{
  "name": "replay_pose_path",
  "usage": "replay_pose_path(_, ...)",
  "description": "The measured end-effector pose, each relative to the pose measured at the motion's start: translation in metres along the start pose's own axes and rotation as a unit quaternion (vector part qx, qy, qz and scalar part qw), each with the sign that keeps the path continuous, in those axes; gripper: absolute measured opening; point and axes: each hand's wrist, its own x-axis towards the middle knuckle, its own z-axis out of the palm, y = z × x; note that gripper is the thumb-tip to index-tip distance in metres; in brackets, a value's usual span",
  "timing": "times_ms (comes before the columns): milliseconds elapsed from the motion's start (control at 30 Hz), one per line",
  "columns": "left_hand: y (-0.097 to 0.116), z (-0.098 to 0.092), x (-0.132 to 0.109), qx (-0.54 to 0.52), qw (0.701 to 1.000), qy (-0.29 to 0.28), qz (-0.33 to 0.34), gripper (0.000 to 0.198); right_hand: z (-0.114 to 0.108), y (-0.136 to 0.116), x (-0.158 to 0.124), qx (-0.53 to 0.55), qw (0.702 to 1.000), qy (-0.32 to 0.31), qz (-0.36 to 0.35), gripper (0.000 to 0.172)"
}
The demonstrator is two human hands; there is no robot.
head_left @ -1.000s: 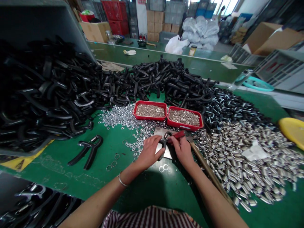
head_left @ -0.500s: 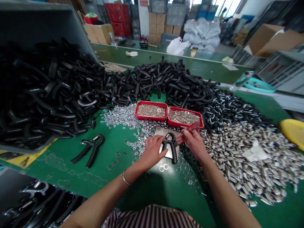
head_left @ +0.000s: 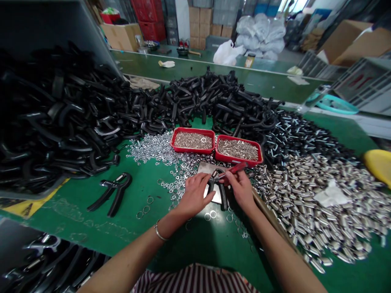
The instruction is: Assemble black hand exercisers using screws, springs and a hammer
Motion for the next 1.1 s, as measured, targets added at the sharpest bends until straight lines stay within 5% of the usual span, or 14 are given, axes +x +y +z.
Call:
replay_pose_path(333,-0.001,0.0,-0.001,-0.006,1.0,-0.017,0.001,0.064,0.009,-0.006,-0.005,-0.262,0.956,-0.048,-0.12,0.023)
replay_pose_path(467,0.001,0.002,-0.002,0.01,1.0,-0.011,0.003,0.063,0.012,-0.013,0.006,-0.057,0.994,-0.09,-0.013,0.027)
replay_pose_path(600,0.003,0.003,-0.003,0.017,1.0,-0.004,-0.003,0.062,0.004,-0.026,0.02,0.167,0.966,-0.177,0.091,0.036)
replay_pose_path(700,0.004,0.001,-0.002,0.02,1.0,-0.009,-0.001,0.062,-0.008,-0.029,0.027,0.24,0.962,-0.108,0.071,0.03)
replay_pose_path(767,0.004,0.0,-0.002,0.021,1.0,-0.013,-0.006,0.061,-0.015,-0.024,0.026,0.19,0.979,-0.062,0.043,0.029)
replay_pose_path(900,0.002,0.003,-0.001,0.024,1.0,-0.009,-0.008,0.061,-0.018,-0.007,0.009,0.053,0.997,-0.043,0.026,0.029)
replay_pose_path(1100,0.001,0.006,-0.002,0.013,1.0,-0.007,-0.005,0.061,-0.005,0.001,-0.004,0.017,1.0,-0.014,-0.001,0.025)
